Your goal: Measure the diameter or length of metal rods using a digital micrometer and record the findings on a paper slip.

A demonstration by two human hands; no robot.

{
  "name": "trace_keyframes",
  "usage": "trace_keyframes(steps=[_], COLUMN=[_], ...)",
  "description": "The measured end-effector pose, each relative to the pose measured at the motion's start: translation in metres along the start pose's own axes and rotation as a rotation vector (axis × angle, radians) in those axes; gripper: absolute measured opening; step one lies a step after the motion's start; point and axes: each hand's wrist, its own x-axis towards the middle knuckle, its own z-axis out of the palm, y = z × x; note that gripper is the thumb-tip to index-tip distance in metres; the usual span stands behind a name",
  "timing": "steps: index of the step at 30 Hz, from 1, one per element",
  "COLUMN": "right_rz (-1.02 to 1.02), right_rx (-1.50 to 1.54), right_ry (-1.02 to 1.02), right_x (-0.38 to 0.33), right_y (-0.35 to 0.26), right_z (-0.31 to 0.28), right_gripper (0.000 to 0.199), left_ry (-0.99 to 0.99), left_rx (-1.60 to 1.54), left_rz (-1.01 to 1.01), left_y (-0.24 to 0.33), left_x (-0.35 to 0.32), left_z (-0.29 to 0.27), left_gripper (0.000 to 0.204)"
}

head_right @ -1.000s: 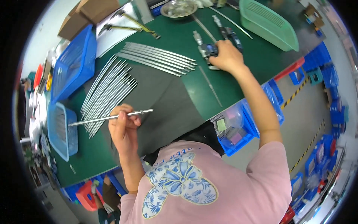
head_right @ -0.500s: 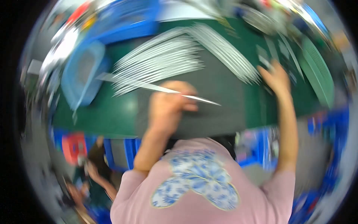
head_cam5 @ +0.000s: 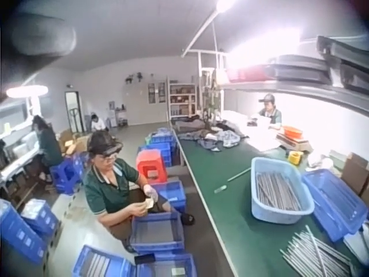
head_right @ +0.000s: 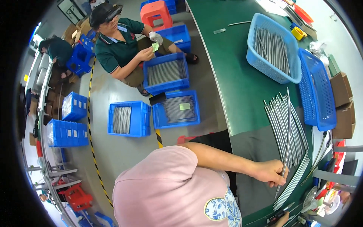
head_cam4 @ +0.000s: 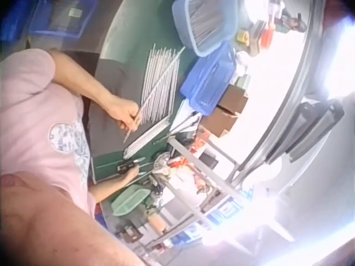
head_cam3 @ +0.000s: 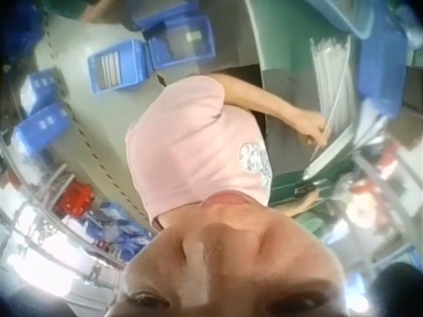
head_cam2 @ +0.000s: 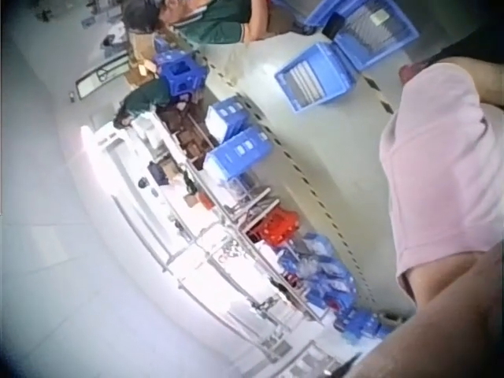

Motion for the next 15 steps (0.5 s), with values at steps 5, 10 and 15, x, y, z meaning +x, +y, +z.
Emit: trace_keyframes(steps=[5, 10, 15], right_rz=[0.032, 0.058, 0.058], right_rx=[0.289, 0.596, 0.866], right_ry=[-0.254, -0.517, -0.172], right_x=[-0.017, -0.026, -0.102], right_y=[0.005, 0.005, 0.022], right_z=[-0.02, -0.031, -0.035], right_gripper=[0.039, 0.039, 0.038], left_ry=[-0.014, -0.006, -0.055], left_rx=[-0.035, -0.026, -0.107], left_rz=[0.04, 0.02, -0.022], left_y=[-0.004, -0.003, 0.006], left_x=[0.002, 0.0, 0.0], left_z=[-0.002, -0.002, -0.001], left_gripper=[0.015, 0.015, 0.015])
